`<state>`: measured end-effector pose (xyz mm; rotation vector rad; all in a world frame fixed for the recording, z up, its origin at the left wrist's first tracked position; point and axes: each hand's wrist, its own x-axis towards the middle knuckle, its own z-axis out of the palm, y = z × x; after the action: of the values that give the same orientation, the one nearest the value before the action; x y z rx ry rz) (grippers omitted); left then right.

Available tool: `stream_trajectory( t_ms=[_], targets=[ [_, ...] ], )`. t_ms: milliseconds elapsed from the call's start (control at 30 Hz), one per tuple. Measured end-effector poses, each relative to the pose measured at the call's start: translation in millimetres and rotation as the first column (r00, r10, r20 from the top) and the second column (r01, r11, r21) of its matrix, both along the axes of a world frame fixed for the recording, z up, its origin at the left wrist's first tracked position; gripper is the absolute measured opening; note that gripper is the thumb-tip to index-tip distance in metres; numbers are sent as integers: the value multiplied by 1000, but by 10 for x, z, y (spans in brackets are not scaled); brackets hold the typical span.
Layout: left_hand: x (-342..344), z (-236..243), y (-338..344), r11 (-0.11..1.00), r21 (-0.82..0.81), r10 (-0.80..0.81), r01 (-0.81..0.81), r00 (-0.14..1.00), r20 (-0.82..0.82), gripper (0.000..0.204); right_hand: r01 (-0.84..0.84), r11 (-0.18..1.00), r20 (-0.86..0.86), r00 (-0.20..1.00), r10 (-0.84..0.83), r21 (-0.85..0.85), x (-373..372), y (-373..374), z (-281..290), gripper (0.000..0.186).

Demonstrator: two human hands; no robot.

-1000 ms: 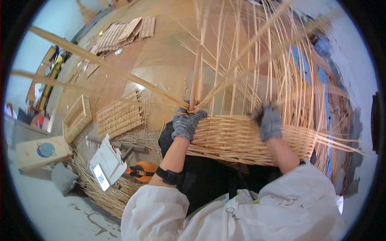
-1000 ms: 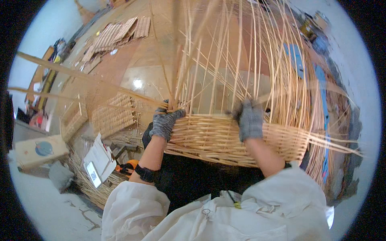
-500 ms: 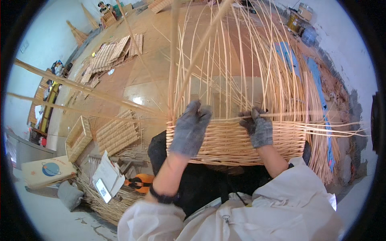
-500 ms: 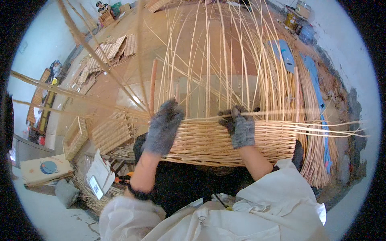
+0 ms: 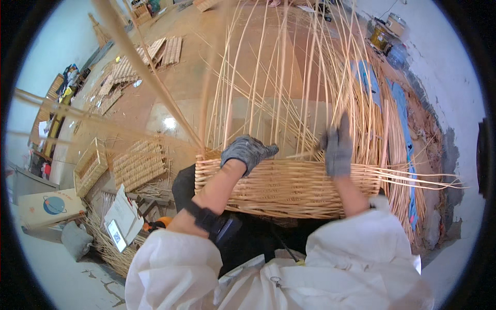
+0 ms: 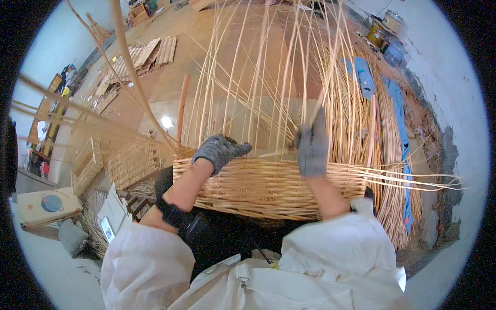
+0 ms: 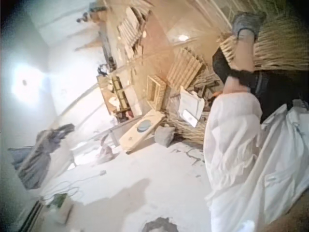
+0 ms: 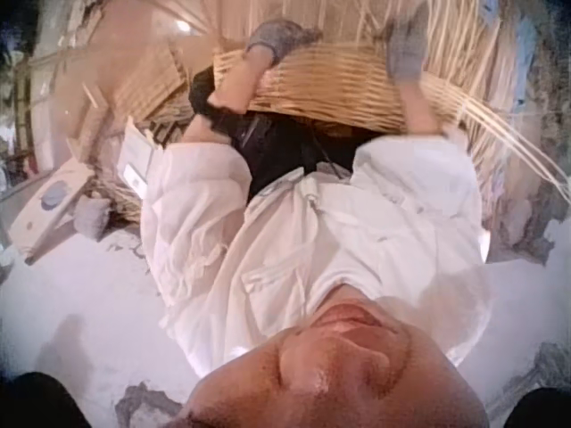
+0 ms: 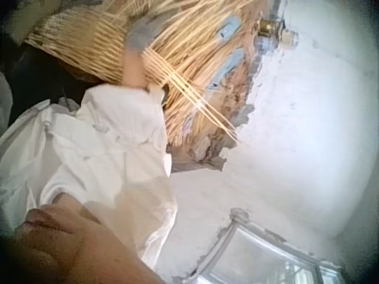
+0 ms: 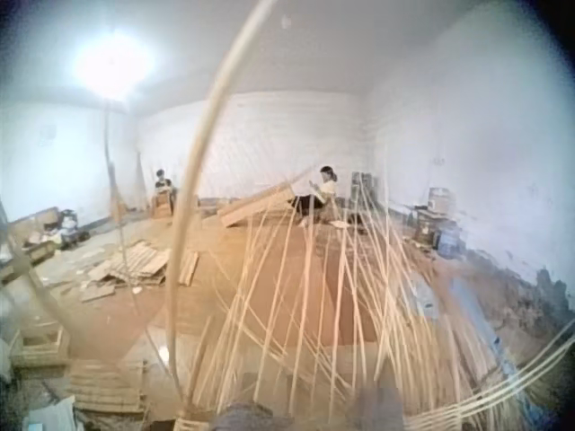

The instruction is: Weave and assemble a large wicker basket using wooden rods and a measuring tape.

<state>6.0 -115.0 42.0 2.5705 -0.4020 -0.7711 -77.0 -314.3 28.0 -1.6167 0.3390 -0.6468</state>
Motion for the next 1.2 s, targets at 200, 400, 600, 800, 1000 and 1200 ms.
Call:
stream_trajectory(
  t_ms=[200,400,600,800,1000,1200],
  targets=[
    [-75,-122,-222,996,86,-2,-7,995,97,68,29,942,-33,999,-19,335,-506,-140,-41,39],
    [-884,-98,-642,943,37,-283,330,739,612,80,-180,969,-125,971,202,170,-325,-589,-182,16],
    [-964,-65,-891,934,182,-354,307,866,354,74,153,871,156,984,-89,-466,-92,-785,60,16],
    [-1177,-28,-1353,906,110,-353,409,586,730,71,-32,927,79,997,3,373,-1014,-1212,-201,19],
    [-1311,-246,-1846,909,56,-376,414,753,540,70,-102,471,-287,895,-342,-876,-415,-1633,-45,34],
    [-1314,-257,-1617,803,-253,-291,539,726,623,52,374,923,-518,775,-362,-87,-2114,-2608,-406,28]
  ],
)
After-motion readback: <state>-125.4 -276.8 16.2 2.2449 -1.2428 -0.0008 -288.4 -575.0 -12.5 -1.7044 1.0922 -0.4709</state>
